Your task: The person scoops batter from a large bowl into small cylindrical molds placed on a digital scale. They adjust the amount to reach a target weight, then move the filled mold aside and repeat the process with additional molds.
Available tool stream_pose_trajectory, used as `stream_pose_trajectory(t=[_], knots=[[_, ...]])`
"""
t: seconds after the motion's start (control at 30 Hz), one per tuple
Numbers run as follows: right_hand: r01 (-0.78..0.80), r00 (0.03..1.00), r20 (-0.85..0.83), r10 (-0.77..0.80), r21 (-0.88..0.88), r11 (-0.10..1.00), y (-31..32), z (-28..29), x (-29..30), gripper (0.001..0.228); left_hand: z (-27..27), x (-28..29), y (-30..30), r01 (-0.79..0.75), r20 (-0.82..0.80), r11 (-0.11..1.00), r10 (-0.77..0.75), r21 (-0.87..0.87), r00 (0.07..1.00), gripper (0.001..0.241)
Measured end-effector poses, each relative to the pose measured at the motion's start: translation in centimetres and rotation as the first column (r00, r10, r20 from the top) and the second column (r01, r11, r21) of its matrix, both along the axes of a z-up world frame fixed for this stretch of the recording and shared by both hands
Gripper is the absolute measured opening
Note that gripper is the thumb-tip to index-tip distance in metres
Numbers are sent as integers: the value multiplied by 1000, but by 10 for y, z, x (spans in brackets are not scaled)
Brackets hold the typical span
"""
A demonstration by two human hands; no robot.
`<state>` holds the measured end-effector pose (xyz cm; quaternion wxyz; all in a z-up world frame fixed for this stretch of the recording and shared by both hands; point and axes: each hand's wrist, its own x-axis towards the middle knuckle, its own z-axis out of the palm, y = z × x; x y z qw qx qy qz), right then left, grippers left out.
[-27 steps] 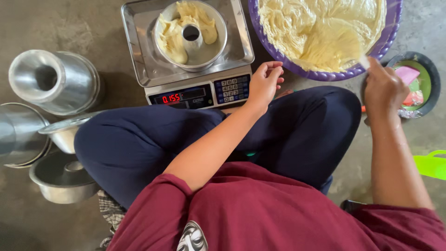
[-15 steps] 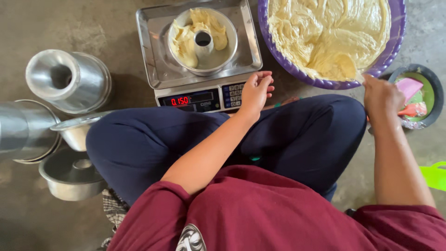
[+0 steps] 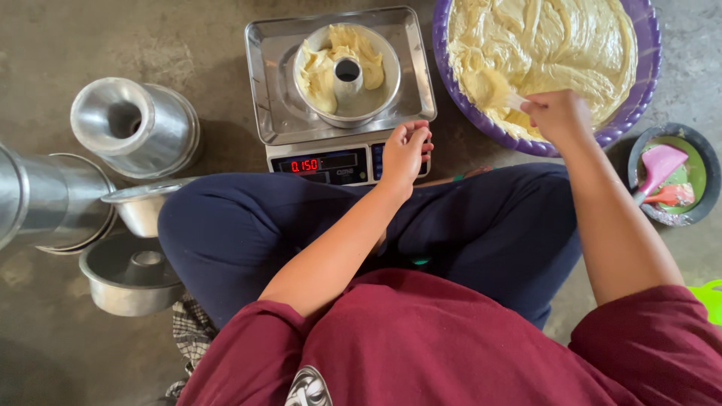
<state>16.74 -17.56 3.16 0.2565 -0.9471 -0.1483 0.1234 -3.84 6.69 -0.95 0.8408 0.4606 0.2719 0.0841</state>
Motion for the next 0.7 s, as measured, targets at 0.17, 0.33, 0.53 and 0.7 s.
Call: stream_pose_trajectory(t=[0.17,0.33,0.53,0.7], knots=[[377,864,-492,-108,490,786,38,17,-26,38,-11,-9,7,-93,15,995,94,-18,995,26],[200,920,-348,181,813,547,134,42,-124,44,-26,-24,39,-511,38,859,511,5,859,26],[-198,977,160,137,467,862,211,29,-194,37,-22,-62,112,-728,-8,680,731,-89,683,22],[-78,996,22,81,588,805,250,2,-210,33,-22,-80,136,-766,-48,639,765,-63,642,22]])
